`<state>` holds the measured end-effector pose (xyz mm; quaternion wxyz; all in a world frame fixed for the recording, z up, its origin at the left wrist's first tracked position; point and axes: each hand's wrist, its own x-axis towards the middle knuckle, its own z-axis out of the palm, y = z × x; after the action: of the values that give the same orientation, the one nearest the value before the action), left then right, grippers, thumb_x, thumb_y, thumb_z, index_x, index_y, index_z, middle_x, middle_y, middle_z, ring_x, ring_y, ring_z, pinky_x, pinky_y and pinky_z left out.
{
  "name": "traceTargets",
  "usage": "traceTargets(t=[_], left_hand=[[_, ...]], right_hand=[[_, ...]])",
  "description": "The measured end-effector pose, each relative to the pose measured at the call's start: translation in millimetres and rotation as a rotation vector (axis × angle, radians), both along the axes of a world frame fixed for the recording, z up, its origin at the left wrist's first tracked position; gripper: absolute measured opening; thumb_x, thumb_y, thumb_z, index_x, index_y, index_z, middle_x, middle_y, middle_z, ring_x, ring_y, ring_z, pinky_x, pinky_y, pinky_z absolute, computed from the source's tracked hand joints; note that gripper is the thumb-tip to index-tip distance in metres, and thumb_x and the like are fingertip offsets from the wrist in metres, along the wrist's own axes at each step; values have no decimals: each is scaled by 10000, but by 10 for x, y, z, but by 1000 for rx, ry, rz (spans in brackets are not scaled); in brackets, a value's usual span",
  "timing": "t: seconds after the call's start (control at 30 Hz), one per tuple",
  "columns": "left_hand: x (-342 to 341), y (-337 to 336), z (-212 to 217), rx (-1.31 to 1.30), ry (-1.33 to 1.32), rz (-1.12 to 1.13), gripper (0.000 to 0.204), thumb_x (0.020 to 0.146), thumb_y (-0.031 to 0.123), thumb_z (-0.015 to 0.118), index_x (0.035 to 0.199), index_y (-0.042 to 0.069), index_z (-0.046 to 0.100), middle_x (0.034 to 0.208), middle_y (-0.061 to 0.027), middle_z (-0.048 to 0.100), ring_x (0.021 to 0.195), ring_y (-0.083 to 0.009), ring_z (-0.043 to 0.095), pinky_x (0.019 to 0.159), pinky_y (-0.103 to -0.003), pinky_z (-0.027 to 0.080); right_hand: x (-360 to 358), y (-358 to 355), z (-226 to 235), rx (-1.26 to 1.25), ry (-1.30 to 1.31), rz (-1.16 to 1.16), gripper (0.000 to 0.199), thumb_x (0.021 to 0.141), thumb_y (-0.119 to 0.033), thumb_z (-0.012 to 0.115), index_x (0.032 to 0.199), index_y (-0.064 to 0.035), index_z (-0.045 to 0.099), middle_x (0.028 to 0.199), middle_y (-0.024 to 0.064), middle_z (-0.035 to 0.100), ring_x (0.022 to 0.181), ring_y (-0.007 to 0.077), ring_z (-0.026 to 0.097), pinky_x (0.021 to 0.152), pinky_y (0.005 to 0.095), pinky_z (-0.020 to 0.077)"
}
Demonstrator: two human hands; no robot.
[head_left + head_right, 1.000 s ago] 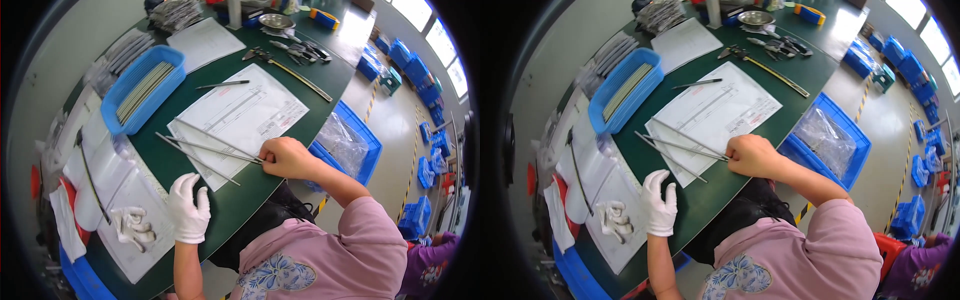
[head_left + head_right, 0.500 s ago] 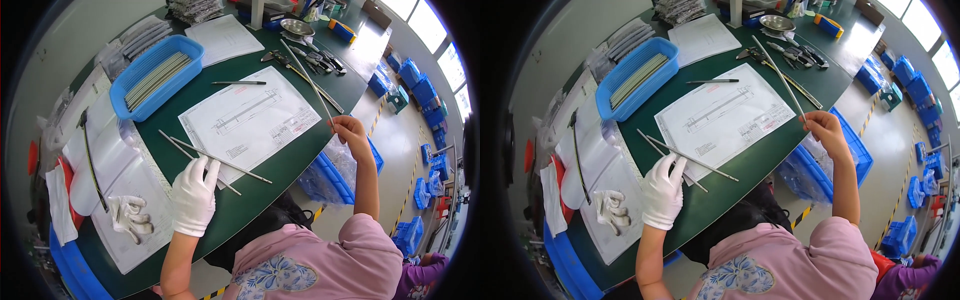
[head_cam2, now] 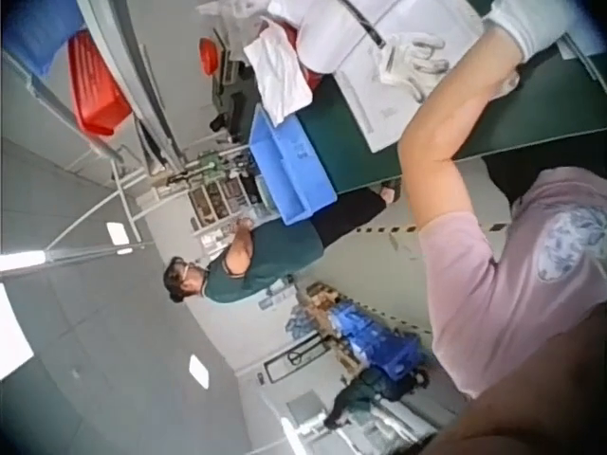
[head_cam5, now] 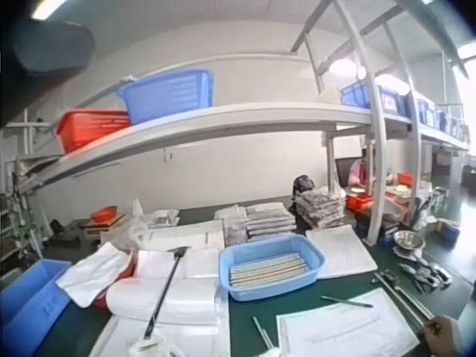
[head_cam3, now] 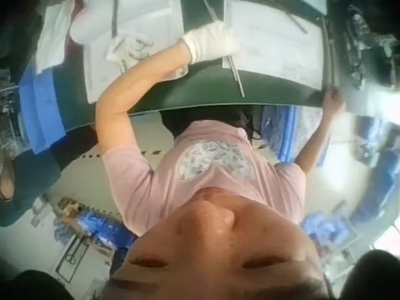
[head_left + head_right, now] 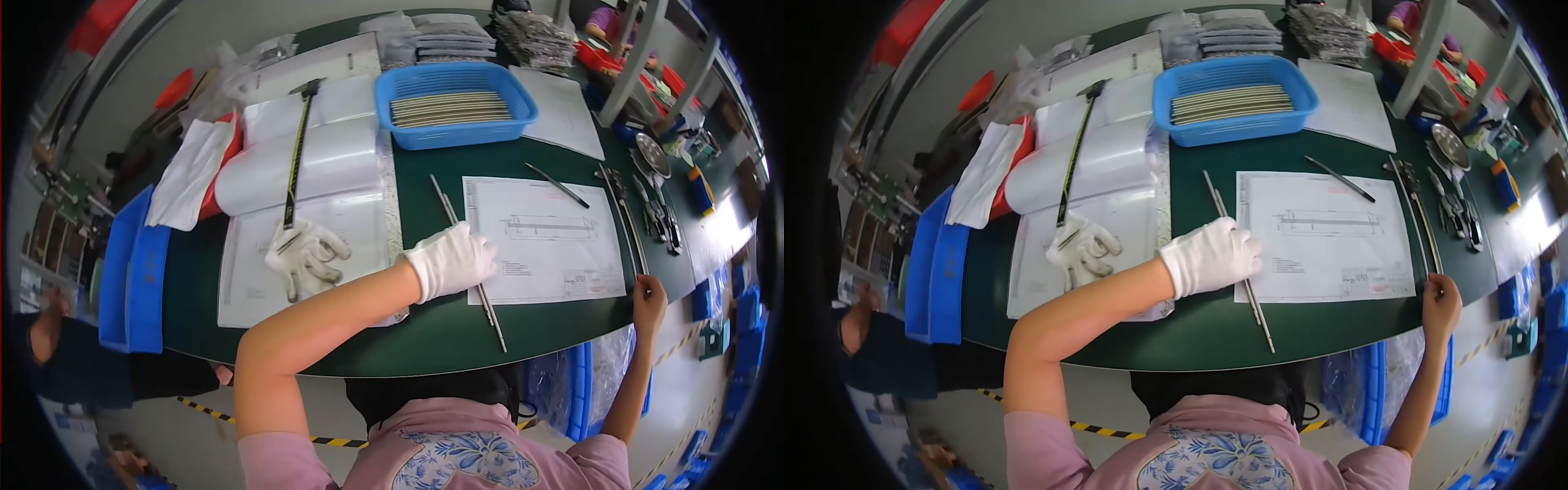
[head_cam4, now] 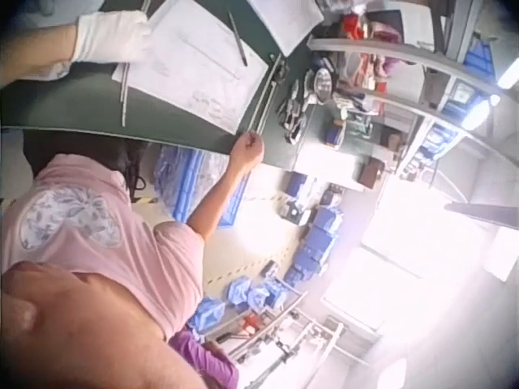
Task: The person is inspecting and measuring small metal rods using a digital micrometer while referring to technical drawings.
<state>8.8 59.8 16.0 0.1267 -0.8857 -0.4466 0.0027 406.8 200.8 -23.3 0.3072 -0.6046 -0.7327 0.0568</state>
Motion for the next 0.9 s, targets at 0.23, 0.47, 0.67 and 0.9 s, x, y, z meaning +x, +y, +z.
traceTargets(t=[0.23, 0.47, 0.67, 0.9], left_hand=[[-257, 78, -7, -10, 33, 37, 56, 784, 150, 546, 787, 145, 601, 827, -25, 557, 821, -181, 597, 571, -312, 484], [-607, 84, 103, 78, 197, 492, 64, 768, 150, 550, 799, 134, 605, 872, -34, 557, 896, -205, 564, 693, -339, 468], [-1171, -872, 706, 192, -301, 1486, 539, 771, 377, 652, 1091, -39, 530, 1038, -244, 558, 1012, -396, 540, 886, -455, 429], [-1735, -921, 265, -508, -2460, 871, 159, 944, 243, 498, 889, 99, 538, 575, 36, 399, 411, -88, 342, 373, -224, 279]], right_hand=[[-543, -349, 221, 147, -135, 267, 280, 766, -123, 638, 1032, -39, 619, 1057, 100, 608, 965, 302, 575, 822, 371, 447], [-811, -527, 291, 65, -214, 519, 355, 747, -126, 644, 1091, -43, 630, 1241, 144, 546, 1156, 333, 487, 981, 417, 360], [-737, -409, 325, 200, -139, 291, 424, 738, -156, 653, 1143, -54, 582, 1259, 153, 509, 1158, 331, 474, 959, 409, 378], [-972, -279, 81, 181, -4, 329, 232, 728, -160, 640, 938, -61, 642, 991, 71, 599, 943, 257, 533, 799, 363, 419]])
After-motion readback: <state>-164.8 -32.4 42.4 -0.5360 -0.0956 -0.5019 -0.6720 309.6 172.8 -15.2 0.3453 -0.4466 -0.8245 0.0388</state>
